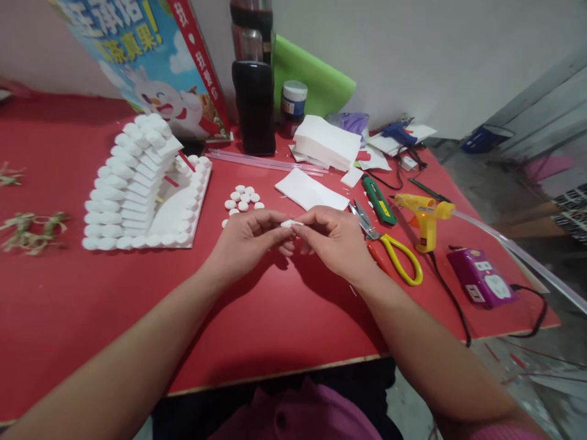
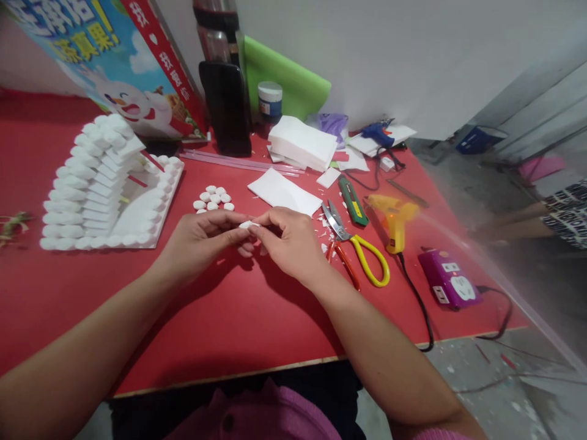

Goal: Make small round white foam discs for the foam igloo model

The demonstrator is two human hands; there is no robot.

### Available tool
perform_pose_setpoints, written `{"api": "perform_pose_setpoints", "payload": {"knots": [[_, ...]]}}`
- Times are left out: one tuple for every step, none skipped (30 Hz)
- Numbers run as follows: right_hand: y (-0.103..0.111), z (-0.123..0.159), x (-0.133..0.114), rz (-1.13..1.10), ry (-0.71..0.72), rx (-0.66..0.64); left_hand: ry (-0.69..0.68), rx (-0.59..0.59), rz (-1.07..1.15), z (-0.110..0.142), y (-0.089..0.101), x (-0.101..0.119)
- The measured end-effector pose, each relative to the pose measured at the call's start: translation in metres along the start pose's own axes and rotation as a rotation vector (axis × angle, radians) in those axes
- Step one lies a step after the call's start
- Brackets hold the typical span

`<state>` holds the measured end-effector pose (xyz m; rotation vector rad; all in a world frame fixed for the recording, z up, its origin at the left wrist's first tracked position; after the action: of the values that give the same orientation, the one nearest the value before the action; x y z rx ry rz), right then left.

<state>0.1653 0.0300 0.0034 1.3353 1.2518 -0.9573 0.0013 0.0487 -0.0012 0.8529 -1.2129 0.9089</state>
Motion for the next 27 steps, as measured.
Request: {"api": "perform_pose_setpoints", "payload": {"knots": [[0.000, 0.000, 0.001, 0.011, 0.001, 0.012, 0.000, -0.022, 0.006, -0.001, 0.000, -0.001], [0.001, 0.000, 0.001, 0.024, 0.009, 0.017, -0.005, -0.032, 0.009, -0.002, 0.000, -0.002], [0.001, 0.000, 0.000, 0.039, 0.022, 0.019, -0.011, -0.028, 0.013, -0.003, 0.001, -0.002], [0.002, -0.001, -0.001, 0.051, 0.027, 0.017, -0.017, -0.018, 0.018, -0.004, 0.001, -0.003], [0.003, -0.001, -0.001, 0.051, 0.014, 0.010, -0.021, -0.009, 0.023, -0.004, 0.002, -0.004], [0.004, -0.002, -0.001, 0.031, -0.023, -0.005, -0.023, 0.002, 0.029, -0.004, 0.001, -0.004], [0.005, -0.003, -0.001, -0.011, -0.083, -0.025, -0.022, 0.011, 0.034, -0.004, 0.001, -0.005], [0.007, -0.004, 0.000, -0.072, -0.152, -0.036, -0.016, 0.016, 0.037, -0.004, 0.001, -0.005], [0.009, -0.005, 0.001, -0.146, -0.219, -0.038, -0.007, 0.015, 0.038, -0.004, 0.000, -0.005], [0.011, -0.006, 0.002, -0.223, -0.272, -0.030, 0.000, 0.011, 0.038, -0.004, 0.000, -0.005], [0.013, -0.007, 0.003, -0.291, -0.307, -0.012, 0.004, 0.009, 0.035, -0.004, 0.000, -0.005], [0.014, -0.008, 0.004, -0.344, -0.327, 0.008, 0.004, 0.004, 0.024, -0.003, 0.000, -0.004], [0.014, -0.009, 0.005, -0.380, -0.342, 0.020, -0.002, 0.001, 0.005, -0.003, 0.000, -0.003], [0.013, -0.009, 0.006, -0.399, -0.357, 0.019, -0.014, -0.002, -0.022, -0.003, 0.000, -0.002], [0.011, -0.009, 0.007, -0.405, -0.372, 0.007, -0.029, -0.006, -0.056, -0.003, 0.000, -0.001], [0.009, -0.008, 0.008, -0.403, -0.382, -0.005, -0.041, -0.011, -0.091, -0.003, 0.000, 0.000], [0.007, -0.008, 0.008, -0.398, -0.389, -0.017, -0.047, -0.018, -0.121, -0.002, 0.000, 0.001], [0.005, -0.007, 0.008, -0.389, -0.394, -0.027, -0.044, -0.024, -0.141, -0.002, 0.000, 0.001], [0.004, -0.006, 0.008, -0.378, -0.394, -0.035, -0.034, -0.028, -0.149, -0.002, -0.001, 0.000], [0.004, -0.006, 0.007, -0.362, -0.392, -0.040, -0.017, -0.033, -0.146, -0.002, -0.001, 0.000], [0.004, -0.006, 0.006, -0.341, -0.387, -0.046, 0.000, -0.040, -0.134, -0.002, -0.001, -0.001], [0.004, -0.005, 0.006, -0.315, -0.381, -0.050, 0.015, -0.048, -0.116, -0.002, -0.002, -0.003], [0.004, -0.005, 0.005, -0.287, -0.371, -0.049, 0.025, -0.058, -0.095, -0.002, -0.002, -0.004], [0.004, -0.005, 0.005, -0.260, -0.359, -0.045, 0.030, -0.069, -0.070, -0.002, -0.003, -0.005], [0.004, -0.005, 0.005, -0.236, -0.349, -0.039, 0.034, -0.080, -0.041, -0.002, -0.003, -0.007], [0.005, -0.005, 0.006, -0.214, -0.342, -0.033, 0.037, -0.087, -0.006, -0.002, -0.004, -0.008], [0.006, -0.005, 0.006, -0.191, -0.336, -0.024, 0.040, -0.092, 0.032, -0.002, -0.004, -0.010]]}}
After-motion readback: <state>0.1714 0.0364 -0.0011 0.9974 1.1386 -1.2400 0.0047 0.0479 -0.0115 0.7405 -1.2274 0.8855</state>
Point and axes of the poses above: each hand's wrist, its own z-axis away from the middle knuckle, its own y-axis out of the back of the hand, x = y × z, the point moved 4 cm from there along -z, towards the middle knuckle, and after that the axes turned 11 degrees about -z, right-handed, at the moved point
